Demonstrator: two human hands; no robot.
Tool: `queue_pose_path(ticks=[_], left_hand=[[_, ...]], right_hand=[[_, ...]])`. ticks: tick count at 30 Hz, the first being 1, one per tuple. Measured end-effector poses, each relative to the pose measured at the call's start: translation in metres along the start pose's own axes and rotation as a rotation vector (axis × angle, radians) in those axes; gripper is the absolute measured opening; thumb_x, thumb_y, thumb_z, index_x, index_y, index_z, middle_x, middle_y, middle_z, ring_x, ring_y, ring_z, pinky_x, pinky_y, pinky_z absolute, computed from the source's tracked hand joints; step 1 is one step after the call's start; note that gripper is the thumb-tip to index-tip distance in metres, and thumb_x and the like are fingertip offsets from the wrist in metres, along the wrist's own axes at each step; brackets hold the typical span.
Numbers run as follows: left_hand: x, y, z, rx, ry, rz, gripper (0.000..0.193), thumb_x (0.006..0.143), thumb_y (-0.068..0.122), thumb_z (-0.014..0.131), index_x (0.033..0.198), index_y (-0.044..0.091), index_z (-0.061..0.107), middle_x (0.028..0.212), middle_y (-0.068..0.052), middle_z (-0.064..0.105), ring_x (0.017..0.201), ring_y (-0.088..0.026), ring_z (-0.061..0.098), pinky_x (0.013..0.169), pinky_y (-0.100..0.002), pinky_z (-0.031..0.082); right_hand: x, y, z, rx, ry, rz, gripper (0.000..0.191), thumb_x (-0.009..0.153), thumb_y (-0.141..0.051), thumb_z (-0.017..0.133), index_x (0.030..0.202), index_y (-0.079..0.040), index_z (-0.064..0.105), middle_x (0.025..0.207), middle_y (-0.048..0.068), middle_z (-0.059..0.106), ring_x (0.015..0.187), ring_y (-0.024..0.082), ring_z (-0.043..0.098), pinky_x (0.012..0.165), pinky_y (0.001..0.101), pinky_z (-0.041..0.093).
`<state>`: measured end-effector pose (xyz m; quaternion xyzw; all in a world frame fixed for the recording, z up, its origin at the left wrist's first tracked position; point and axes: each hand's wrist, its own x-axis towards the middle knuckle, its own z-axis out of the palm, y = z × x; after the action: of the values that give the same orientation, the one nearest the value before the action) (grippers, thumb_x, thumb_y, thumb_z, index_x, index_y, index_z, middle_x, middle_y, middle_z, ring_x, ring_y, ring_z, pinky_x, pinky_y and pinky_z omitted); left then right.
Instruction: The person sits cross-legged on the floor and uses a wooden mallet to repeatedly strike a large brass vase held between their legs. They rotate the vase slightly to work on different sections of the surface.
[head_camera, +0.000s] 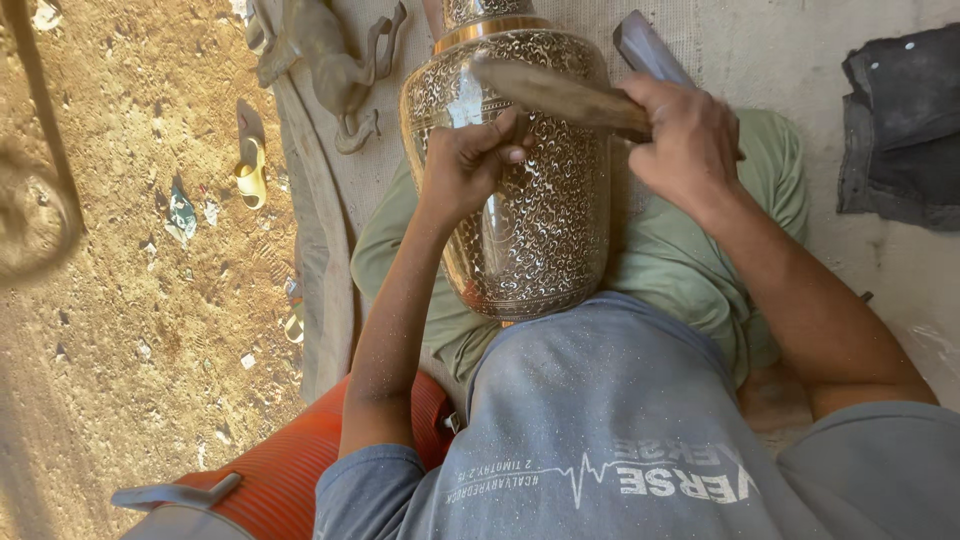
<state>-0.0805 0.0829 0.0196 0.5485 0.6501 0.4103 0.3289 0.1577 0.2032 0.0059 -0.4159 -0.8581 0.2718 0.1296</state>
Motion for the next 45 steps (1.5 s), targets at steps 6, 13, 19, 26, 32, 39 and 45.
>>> queue_pose_path(ticks=[6, 13, 19, 26, 32, 39, 45], left_hand=[[0.001, -0.002, -0.002, 0.062, -0.004, -0.004, 0.018, 0.094, 0.007, 0.075, 0.112, 0.01, 0.078, 0.096, -0.002, 0.082, 0.076, -0.006, 0.076, 0.065, -0.026, 0.066], [0.002, -0.002, -0.003, 0.031, -0.012, 0.001, 0.017, 0.095, 0.006, 0.073, 0.109, 0.012, 0.078, 0.096, 0.0, 0.081, 0.079, -0.005, 0.076, 0.066, -0.025, 0.066], [0.002, 0.005, -0.005, 0.046, -0.019, -0.042, 0.018, 0.093, 0.007, 0.074, 0.11, 0.011, 0.079, 0.09, 0.0, 0.081, 0.064, -0.004, 0.069, 0.057, -0.025, 0.059], [0.002, 0.007, -0.008, 0.03, -0.026, -0.027, 0.024, 0.092, 0.004, 0.075, 0.115, 0.009, 0.077, 0.088, -0.001, 0.081, 0.065, -0.003, 0.068, 0.059, -0.026, 0.058], [0.001, 0.011, -0.01, 0.015, -0.036, 0.004, 0.024, 0.09, 0.001, 0.075, 0.114, 0.006, 0.077, 0.087, -0.002, 0.079, 0.067, -0.004, 0.067, 0.061, -0.025, 0.057], [0.001, 0.009, -0.012, 0.091, -0.055, 0.009, 0.011, 0.091, 0.006, 0.079, 0.103, 0.006, 0.08, 0.081, -0.002, 0.079, 0.063, -0.005, 0.067, 0.058, -0.026, 0.055], [0.003, 0.004, -0.01, 0.003, -0.044, 0.056, 0.03, 0.09, 0.004, 0.074, 0.12, 0.007, 0.073, 0.093, -0.002, 0.08, 0.073, -0.004, 0.07, 0.064, -0.026, 0.061]], right_hand=[[-0.003, -0.002, 0.0, -0.051, 0.182, -0.214, 0.044, 0.077, 0.006, 0.078, 0.116, -0.011, 0.071, 0.092, 0.004, 0.073, 0.084, 0.021, 0.069, 0.07, 0.0445, 0.049], [-0.004, -0.005, 0.002, 0.235, 0.068, -0.067, 0.041, 0.082, 0.005, 0.075, 0.118, -0.013, 0.069, 0.089, -0.002, 0.071, 0.078, 0.014, 0.067, 0.079, 0.0411, 0.049], [-0.009, -0.006, 0.003, 0.198, 0.133, -0.072, 0.045, 0.08, 0.002, 0.075, 0.122, -0.014, 0.067, 0.091, 0.0, 0.073, 0.078, 0.014, 0.066, 0.081, 0.0404, 0.048], [-0.012, -0.008, 0.005, 0.312, 0.146, -0.033, 0.04, 0.087, -0.002, 0.077, 0.126, -0.012, 0.068, 0.095, 0.004, 0.075, 0.085, 0.018, 0.071, 0.083, 0.0391, 0.056], [-0.015, -0.009, 0.008, 0.39, 0.078, 0.031, 0.043, 0.085, -0.002, 0.079, 0.126, -0.007, 0.067, 0.095, 0.012, 0.074, 0.086, 0.025, 0.07, 0.079, 0.0398, 0.054], [-0.016, -0.009, 0.014, 0.552, 0.111, 0.039, 0.037, 0.092, -0.001, 0.075, 0.128, -0.007, 0.066, 0.104, 0.011, 0.076, 0.092, 0.024, 0.075, 0.085, 0.0376, 0.058], [-0.013, -0.014, 0.011, 0.461, 0.14, 0.022, 0.046, 0.089, -0.003, 0.079, 0.133, -0.006, 0.066, 0.102, 0.011, 0.076, 0.092, 0.021, 0.075, 0.08, 0.0373, 0.059]])
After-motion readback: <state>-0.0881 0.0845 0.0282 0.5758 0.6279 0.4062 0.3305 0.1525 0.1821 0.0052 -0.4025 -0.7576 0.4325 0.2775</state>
